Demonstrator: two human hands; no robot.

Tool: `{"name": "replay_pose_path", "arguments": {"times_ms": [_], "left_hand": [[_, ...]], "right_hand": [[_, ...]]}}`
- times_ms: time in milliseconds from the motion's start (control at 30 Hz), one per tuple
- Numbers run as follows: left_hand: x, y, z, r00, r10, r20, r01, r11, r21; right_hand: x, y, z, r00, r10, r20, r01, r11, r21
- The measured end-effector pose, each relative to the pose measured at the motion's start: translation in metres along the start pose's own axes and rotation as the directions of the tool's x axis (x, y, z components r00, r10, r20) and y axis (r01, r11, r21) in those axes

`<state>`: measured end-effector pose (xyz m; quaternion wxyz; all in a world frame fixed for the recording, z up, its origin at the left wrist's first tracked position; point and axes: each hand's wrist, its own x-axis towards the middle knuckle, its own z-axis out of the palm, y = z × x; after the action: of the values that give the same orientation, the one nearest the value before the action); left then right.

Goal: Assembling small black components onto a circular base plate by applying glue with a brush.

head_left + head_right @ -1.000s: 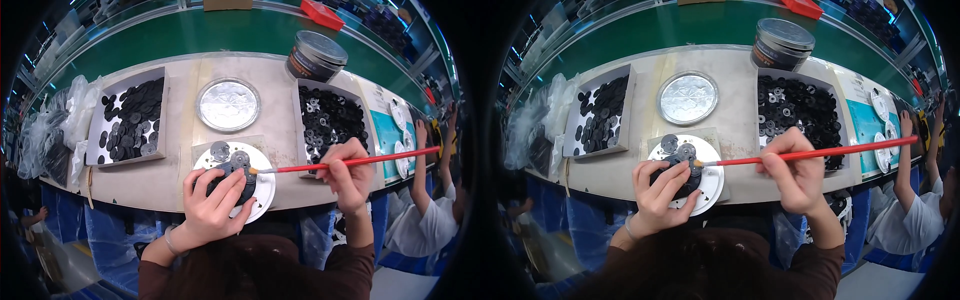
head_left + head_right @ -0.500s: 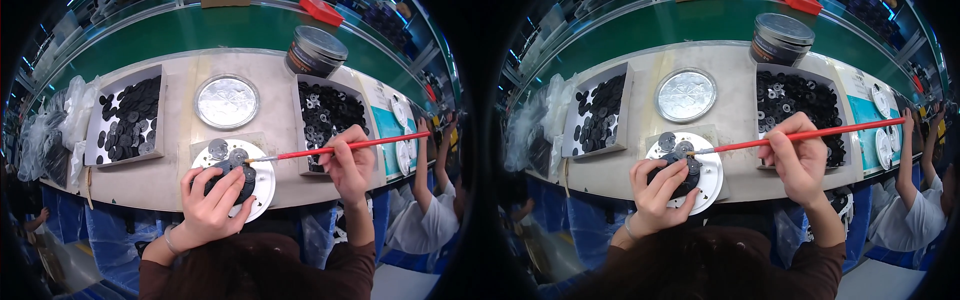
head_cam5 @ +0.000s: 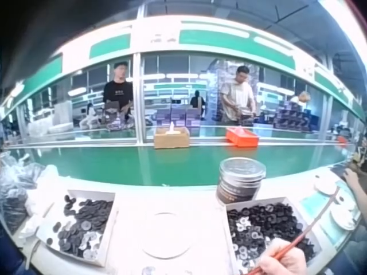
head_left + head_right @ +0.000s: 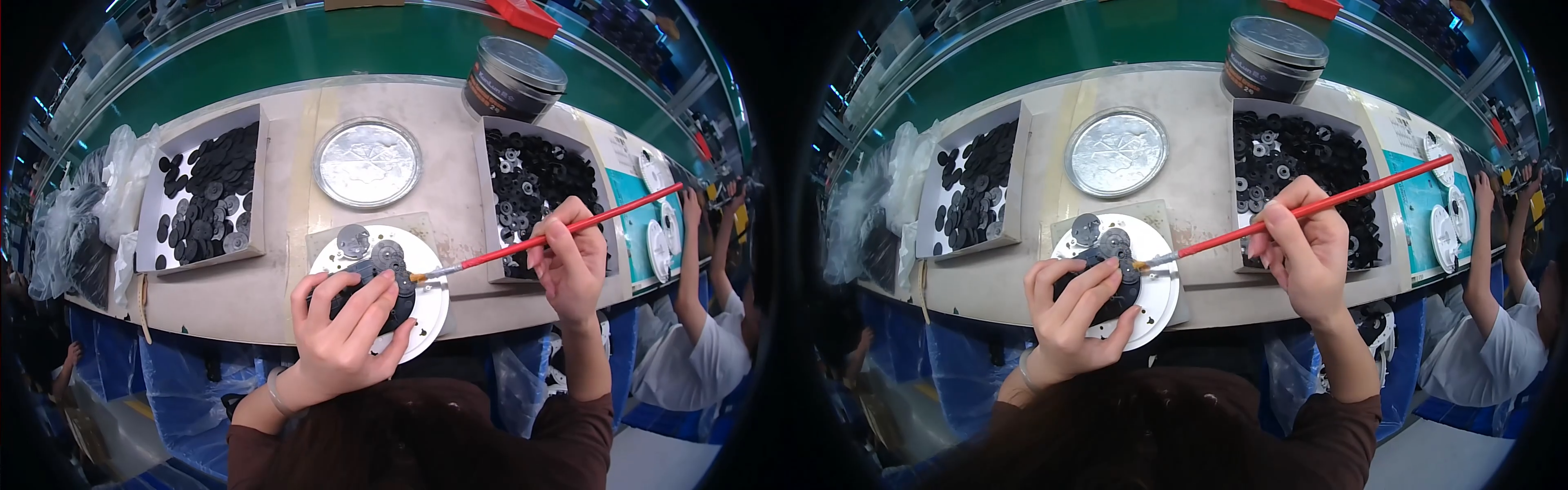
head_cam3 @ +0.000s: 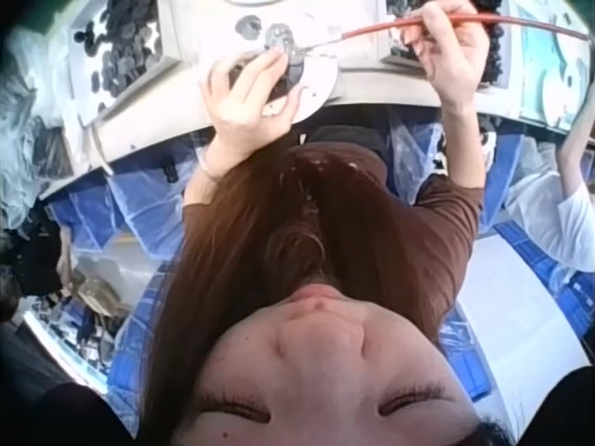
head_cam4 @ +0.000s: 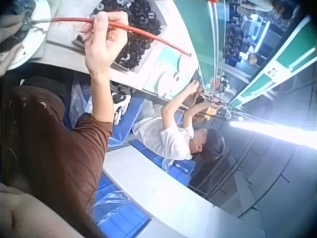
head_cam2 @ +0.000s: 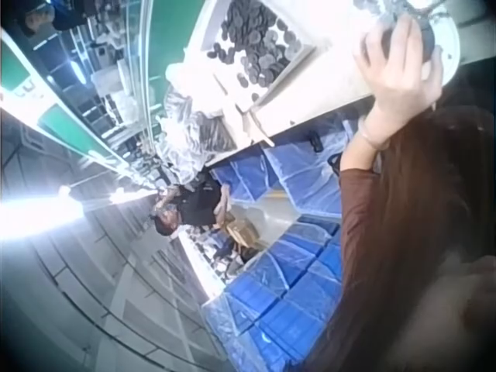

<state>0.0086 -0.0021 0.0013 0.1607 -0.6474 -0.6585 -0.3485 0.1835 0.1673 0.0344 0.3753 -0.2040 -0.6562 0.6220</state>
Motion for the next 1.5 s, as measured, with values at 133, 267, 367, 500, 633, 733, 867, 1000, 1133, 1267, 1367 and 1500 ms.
{"name": "replay_pose_path", "arguments": {"times_ms": [133,267,367,500,633,733,867,1000,1133,1267,1367,1500], "left_hand": [[0.001,-0.001,0.001,1.000,-0.003,0.000,0.003,1.000,0.001],[0.001,-0.001,-0.001,1.000,0.001,-0.004,-0.001,1.000,-0.003],[0.001,-0.001,0.000,1.000,-0.001,-0.011,0.001,1.000,-0.004],[0.000,-0.002,0.001,1.000,0.003,-0.010,-0.003,1.000,-0.004],[0.000,-0.002,-0.001,1.000,0.010,-0.007,-0.011,0.999,-0.035],[-0.009,-0.006,-0.001,0.999,0.003,-0.039,-0.008,0.992,-0.125],[-0.004,-0.008,-0.017,0.997,-0.015,0.080,0.022,0.996,-0.082],[0.019,-0.012,-0.035,0.976,0.013,0.217,0.020,0.989,-0.148],[0.066,-0.027,-0.048,0.944,0.015,0.331,0.102,0.938,-0.332],[0.111,-0.080,-0.027,0.955,-0.092,0.282,0.141,0.977,-0.160],[0.146,-0.133,0.014,0.977,-0.173,0.123,0.171,0.985,0.029],[0.166,-0.200,0.049,0.977,-0.196,0.081,0.173,0.956,0.236]], "right_hand": [[-0.001,-0.002,0.011,0.998,0.054,-0.022,-0.055,0.998,-0.029],[-0.002,-0.003,0.002,1.000,0.014,0.016,-0.014,0.999,-0.042],[0.002,-0.001,-0.001,0.991,-0.120,-0.052,0.123,0.991,0.060],[0.018,0.000,0.009,0.987,-0.076,-0.140,0.064,0.994,-0.087],[0.032,0.011,0.025,0.999,-0.024,-0.032,0.019,0.989,-0.146],[0.031,0.011,0.015,0.991,0.008,-0.132,-0.022,0.994,-0.108],[0.020,0.018,-0.020,0.945,0.044,-0.323,-0.045,0.999,0.003],[-0.001,0.014,-0.048,0.914,0.050,-0.402,-0.070,0.997,-0.034],[-0.021,0.006,-0.066,0.902,0.004,-0.431,-0.039,0.997,-0.072],[-0.025,0.004,-0.073,0.940,-0.035,-0.340,0.023,0.999,-0.041],[-0.038,-0.006,-0.081,0.928,-0.067,-0.365,0.048,0.997,-0.060],[-0.061,-0.011,-0.101,0.900,-0.112,-0.421,0.064,0.990,-0.125]]}}
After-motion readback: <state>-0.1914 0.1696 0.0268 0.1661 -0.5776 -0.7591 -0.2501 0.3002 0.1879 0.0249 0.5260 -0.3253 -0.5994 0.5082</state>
